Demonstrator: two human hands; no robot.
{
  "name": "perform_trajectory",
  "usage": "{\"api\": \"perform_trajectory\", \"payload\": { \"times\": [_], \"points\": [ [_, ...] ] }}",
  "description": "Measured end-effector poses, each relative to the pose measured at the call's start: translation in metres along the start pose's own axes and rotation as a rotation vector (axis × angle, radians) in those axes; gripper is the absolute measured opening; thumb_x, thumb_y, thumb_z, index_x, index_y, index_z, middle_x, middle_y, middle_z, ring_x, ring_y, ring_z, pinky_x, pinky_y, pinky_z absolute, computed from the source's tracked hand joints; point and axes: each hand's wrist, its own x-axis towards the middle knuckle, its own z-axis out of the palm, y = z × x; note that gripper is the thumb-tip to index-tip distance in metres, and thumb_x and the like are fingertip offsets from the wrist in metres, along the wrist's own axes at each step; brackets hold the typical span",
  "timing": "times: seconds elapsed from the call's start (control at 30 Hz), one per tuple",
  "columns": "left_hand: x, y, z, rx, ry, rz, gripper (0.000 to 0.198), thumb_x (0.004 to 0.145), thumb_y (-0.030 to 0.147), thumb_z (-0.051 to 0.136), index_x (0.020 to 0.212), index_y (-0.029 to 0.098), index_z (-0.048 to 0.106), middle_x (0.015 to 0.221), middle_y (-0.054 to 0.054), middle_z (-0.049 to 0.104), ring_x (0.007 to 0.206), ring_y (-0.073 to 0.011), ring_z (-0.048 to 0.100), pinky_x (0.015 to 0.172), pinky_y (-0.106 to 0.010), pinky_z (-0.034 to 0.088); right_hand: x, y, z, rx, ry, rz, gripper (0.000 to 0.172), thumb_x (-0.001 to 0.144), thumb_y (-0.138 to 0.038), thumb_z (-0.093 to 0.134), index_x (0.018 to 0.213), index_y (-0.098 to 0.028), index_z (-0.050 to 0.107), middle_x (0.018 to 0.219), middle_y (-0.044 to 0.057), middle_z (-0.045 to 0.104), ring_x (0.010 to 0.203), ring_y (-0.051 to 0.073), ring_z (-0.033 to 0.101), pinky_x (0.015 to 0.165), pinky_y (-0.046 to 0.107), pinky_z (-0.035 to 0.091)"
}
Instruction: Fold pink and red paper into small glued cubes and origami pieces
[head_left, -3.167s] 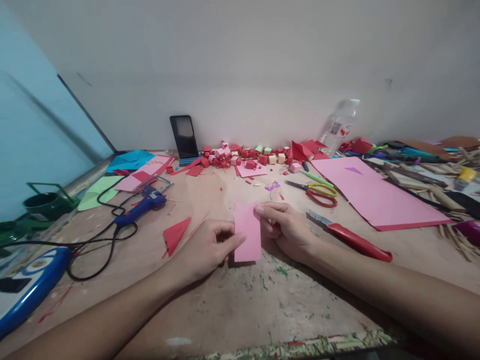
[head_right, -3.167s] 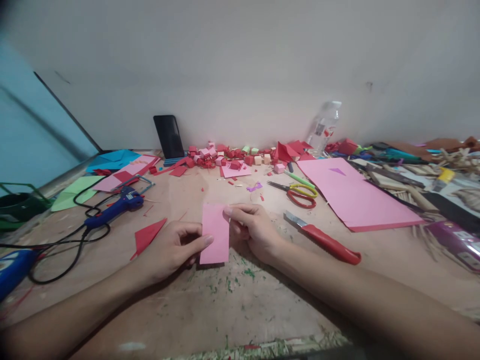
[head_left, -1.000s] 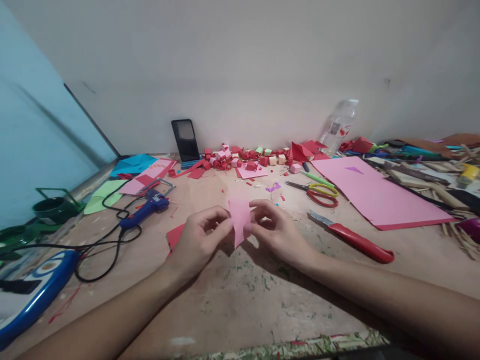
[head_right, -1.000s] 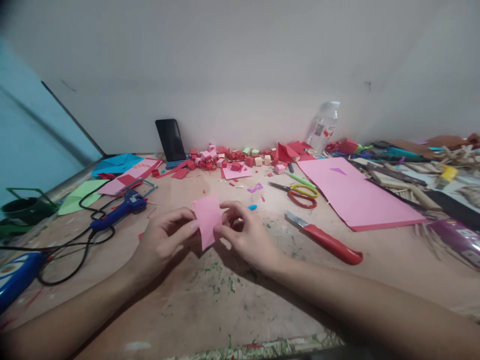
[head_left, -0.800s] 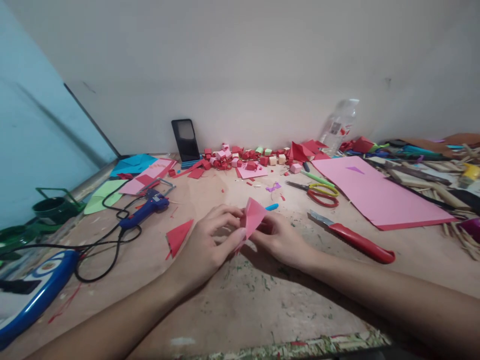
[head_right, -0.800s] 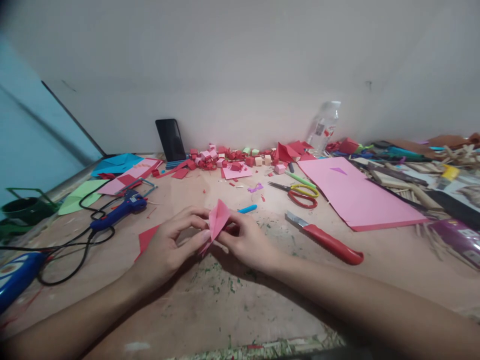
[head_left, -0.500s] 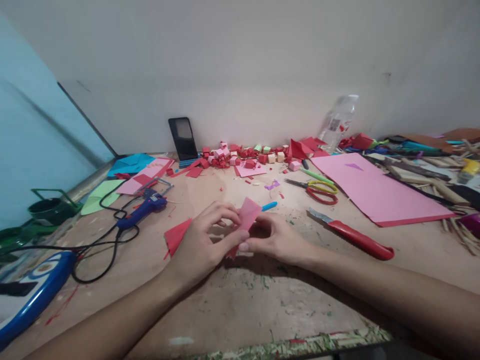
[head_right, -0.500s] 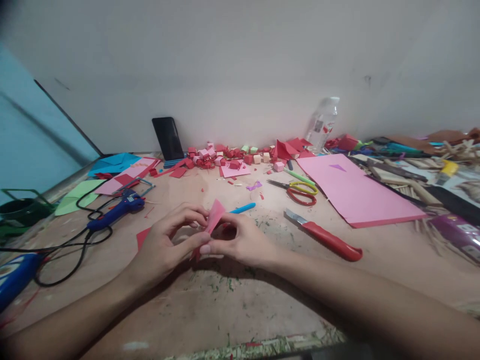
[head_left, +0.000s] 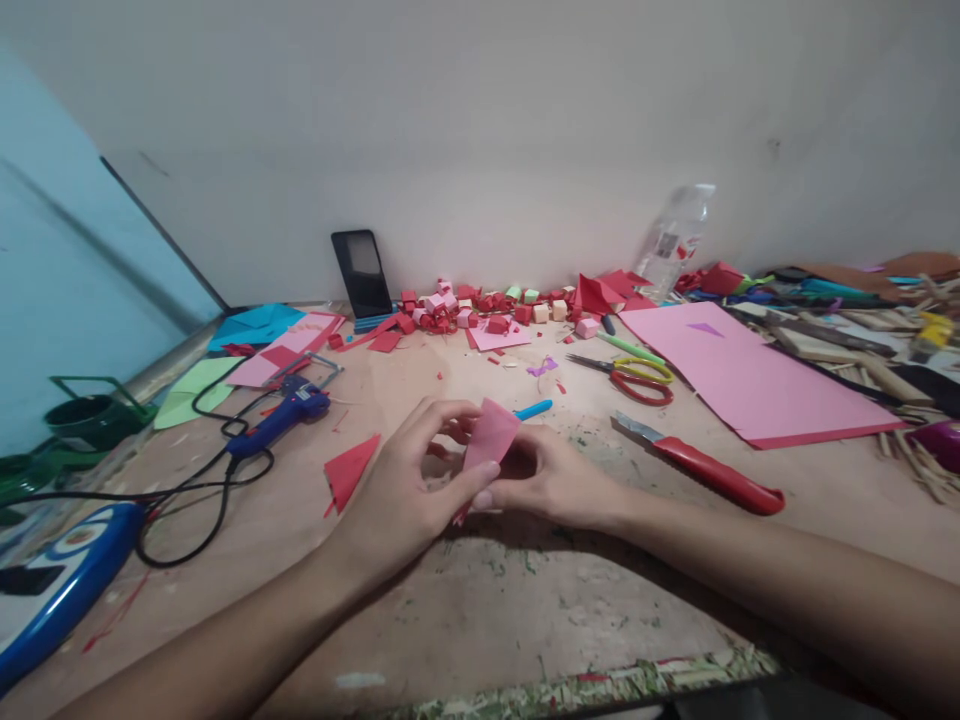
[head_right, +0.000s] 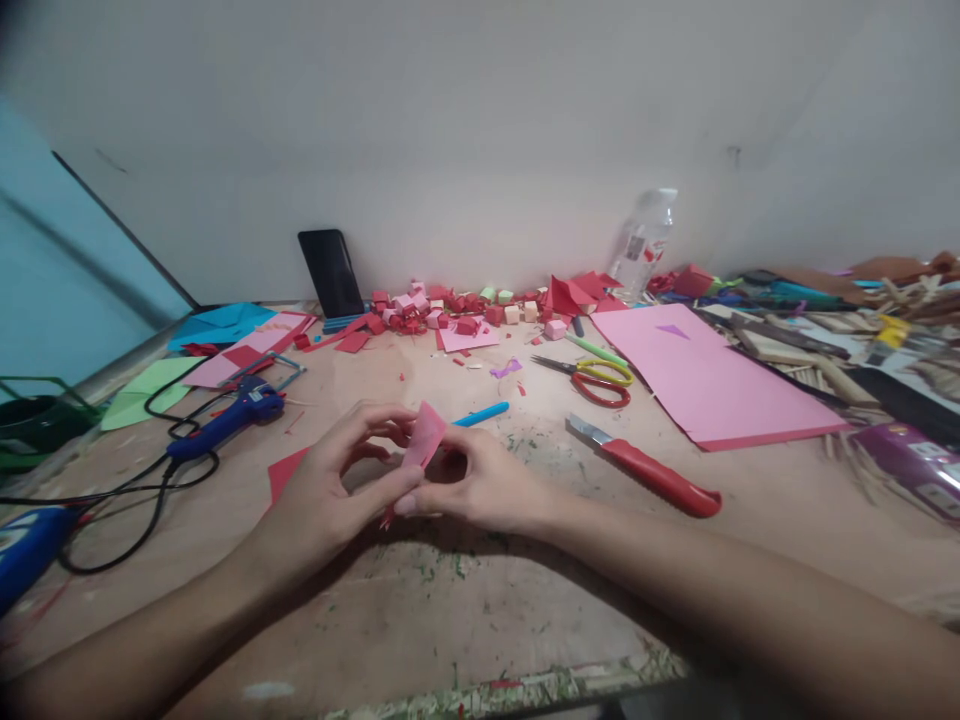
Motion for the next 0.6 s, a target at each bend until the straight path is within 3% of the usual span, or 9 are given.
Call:
{"api": "perform_trajectory", "payload": {
  "times": [0.07, 0.2, 0.33, 0.43, 0.6],
  "points": [
    [0.0, 0.001, 0.0, -0.021, 0.006, -0.007, 0.026, 0.091, 0.028, 0.07, 0.117, 0.025, 0.068, 0.117, -0.004, 0.069, 0.096, -0.0191, 0.069, 0.086, -0.032, 0.056, 0.0, -0.002, -0.001, -0.009, 0.007, 0.02, 0.03, 0.079, -0.035, 0.085, 0.102, -0.019, 0.073, 0.109, 0.006, 0.073, 0.107, 0.025, 0.065, 0.103, 0.042, 0.046],
    [0.002, 0.002, -0.003, -0.079, 0.037, -0.014, 0.017, 0.094, 0.028, 0.064, 0.108, 0.021, 0.071, 0.112, -0.005, 0.072, 0.098, -0.0201, 0.07, 0.085, -0.031, 0.056, -0.002, -0.004, -0.006, 0.008, 0.04, 0.115, 0.026, 0.082, -0.035, 0.08, 0.098, -0.016, 0.071, 0.099, 0.007, 0.072, 0.092, 0.023, 0.064, 0.089, 0.039, 0.05],
    [0.005, -0.003, -0.007, 0.004, 0.142, 0.011, 0.018, 0.097, 0.031, 0.06, 0.096, 0.019, 0.074, 0.102, -0.004, 0.075, 0.095, -0.0204, 0.069, 0.082, -0.029, 0.055, 0.0, 0.0, -0.01, 0.199, 0.128, 0.113, 0.017, 0.077, -0.019, 0.075, 0.093, -0.015, 0.072, 0.087, 0.004, 0.069, 0.079, 0.018, 0.06, 0.076, 0.032, 0.046],
    [0.008, -0.012, -0.006, -0.041, 0.169, -0.038, 0.019, 0.095, 0.033, 0.061, 0.097, 0.018, 0.073, 0.099, -0.004, 0.075, 0.091, -0.0199, 0.069, 0.078, -0.028, 0.055, 0.004, 0.006, -0.013, 0.336, 0.211, 0.12, 0.015, 0.072, -0.011, 0.073, 0.087, -0.015, 0.071, 0.072, 0.0, 0.061, 0.065, 0.014, 0.051, 0.065, 0.029, 0.039],
    [0.014, -0.026, 0.0, -0.261, 0.225, -0.17, 0.018, 0.088, 0.034, 0.071, 0.096, 0.018, 0.07, 0.09, -0.002, 0.072, 0.084, -0.0183, 0.068, 0.071, -0.025, 0.053, 0.007, 0.008, -0.013, 0.462, 0.291, 0.174, 0.019, 0.075, -0.025, 0.082, 0.088, -0.017, 0.071, 0.073, 0.001, 0.061, 0.07, 0.017, 0.054, 0.071, 0.033, 0.046]
  ]
}}
